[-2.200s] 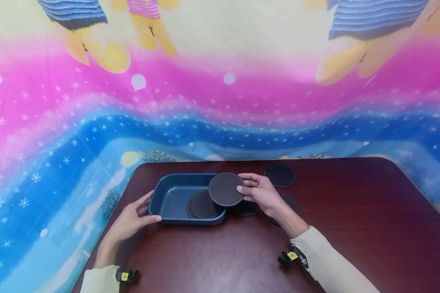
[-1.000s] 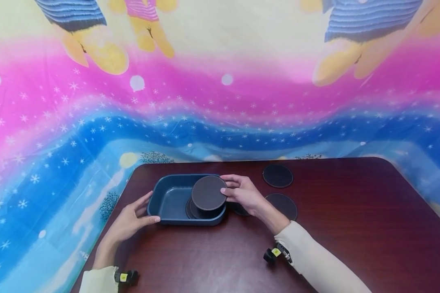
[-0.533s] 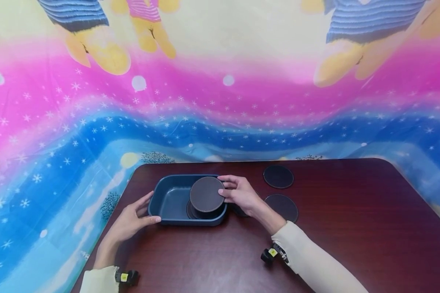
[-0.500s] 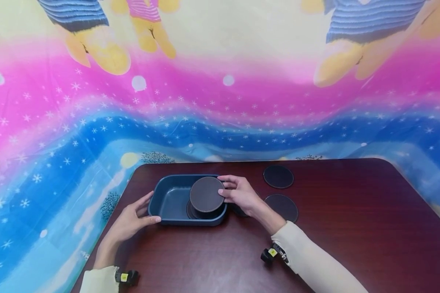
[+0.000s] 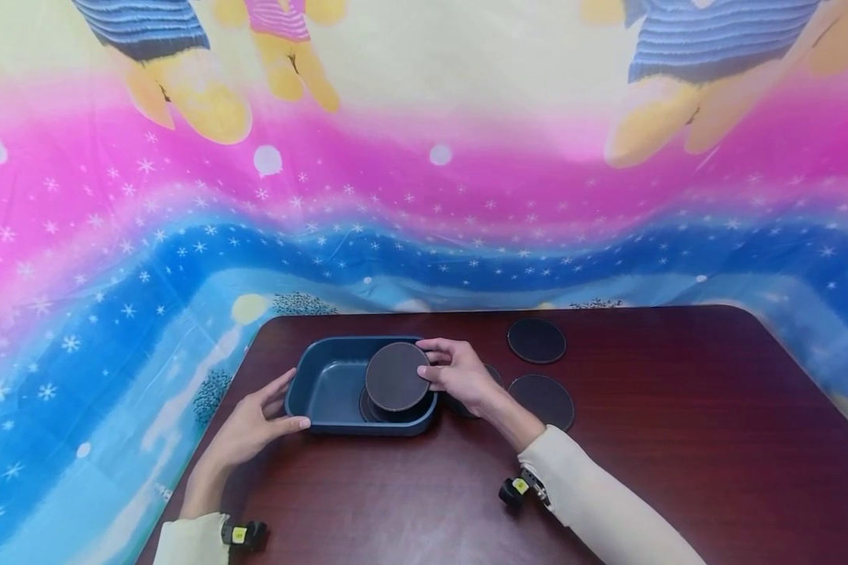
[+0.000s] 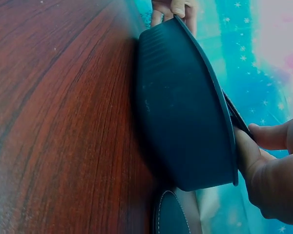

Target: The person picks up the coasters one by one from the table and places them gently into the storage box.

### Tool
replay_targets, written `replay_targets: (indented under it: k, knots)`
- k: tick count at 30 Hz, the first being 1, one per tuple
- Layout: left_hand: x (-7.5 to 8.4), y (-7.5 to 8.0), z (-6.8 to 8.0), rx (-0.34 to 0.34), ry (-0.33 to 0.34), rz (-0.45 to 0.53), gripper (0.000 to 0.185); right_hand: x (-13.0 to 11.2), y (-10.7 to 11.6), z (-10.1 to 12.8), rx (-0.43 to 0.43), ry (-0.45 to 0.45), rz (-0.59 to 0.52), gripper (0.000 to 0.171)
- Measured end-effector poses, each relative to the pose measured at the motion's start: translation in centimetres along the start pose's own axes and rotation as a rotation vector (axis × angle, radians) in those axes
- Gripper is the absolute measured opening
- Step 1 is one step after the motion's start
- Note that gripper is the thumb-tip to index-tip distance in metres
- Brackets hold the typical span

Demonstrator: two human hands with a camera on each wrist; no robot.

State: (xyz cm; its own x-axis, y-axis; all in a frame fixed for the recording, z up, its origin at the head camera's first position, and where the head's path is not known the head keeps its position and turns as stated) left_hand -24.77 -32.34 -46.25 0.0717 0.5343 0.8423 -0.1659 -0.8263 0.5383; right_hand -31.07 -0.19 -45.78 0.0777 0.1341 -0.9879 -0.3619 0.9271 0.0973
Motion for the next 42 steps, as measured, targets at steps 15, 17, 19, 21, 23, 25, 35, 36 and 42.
replay_targets:
  k: [15, 17, 19, 21, 23, 25, 35, 36, 42]
  knots:
    - [0.0, 0.1, 0.2, 0.006, 0.003, -0.001, 0.095, -0.7, -0.8, -0.4, 0.006, 0.006, 0.127, 0.046]
    - [0.0, 0.1, 0.2, 0.006, 0.004, -0.003, 0.095, -0.8, -0.9, -0.3, 0.005, 0.013, 0.163, 0.046]
    - [-0.1, 0.1, 0.2, 0.005, 0.006, -0.006, 0.095, -1.1, -1.1, -0.2, 0.002, 0.032, 0.22, 0.046]
    - [-0.1, 0.0, 0.2, 0.006, 0.009, -0.008, 0.095, -1.5, -1.3, -0.1, 0.004, 0.069, 0.307, 0.044]
    - [-0.1, 0.1, 0.2, 0.009, 0.012, -0.009, 0.095, -2.3, -1.5, 0.1, 0.006, 0.125, 0.398, 0.043]
    - [-0.1, 0.1, 0.2, 0.01, 0.016, -0.007, 0.095, -3.2, -1.6, 0.4, 0.028, 0.184, 0.491, 0.042]
    - [-0.1, 0.1, 0.0, 0.011, 0.003, -0.019, 0.094, -4.4, 0.7, 2.3, 0.104, 0.291, 0.473, 0.049]
    - [-0.1, 0.1, 0.0, 0.013, 0.003, -0.019, 0.094, -4.3, 1.1, 2.4, 0.1, 0.292, 0.459, 0.05]
    - [-0.1, 0.0, 0.0, 0.012, 0.0, -0.023, 0.094, -3.4, 3.7, 3.4, 0.1, 0.287, 0.41, 0.051]
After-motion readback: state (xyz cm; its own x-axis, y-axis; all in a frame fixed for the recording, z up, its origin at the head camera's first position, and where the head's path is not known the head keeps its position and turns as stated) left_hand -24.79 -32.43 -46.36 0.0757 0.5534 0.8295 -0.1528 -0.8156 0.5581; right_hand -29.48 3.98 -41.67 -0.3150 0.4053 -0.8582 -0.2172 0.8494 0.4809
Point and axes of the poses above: each hand's wrist, its own z-axis away from the middle knuckle, its own y-axis out of the back of the hand, x = y × z, the point moved 10 cm from there along -z, towards the middle knuckle, and after that the axes turned 4 degrees about z, right-handed, at the moved point
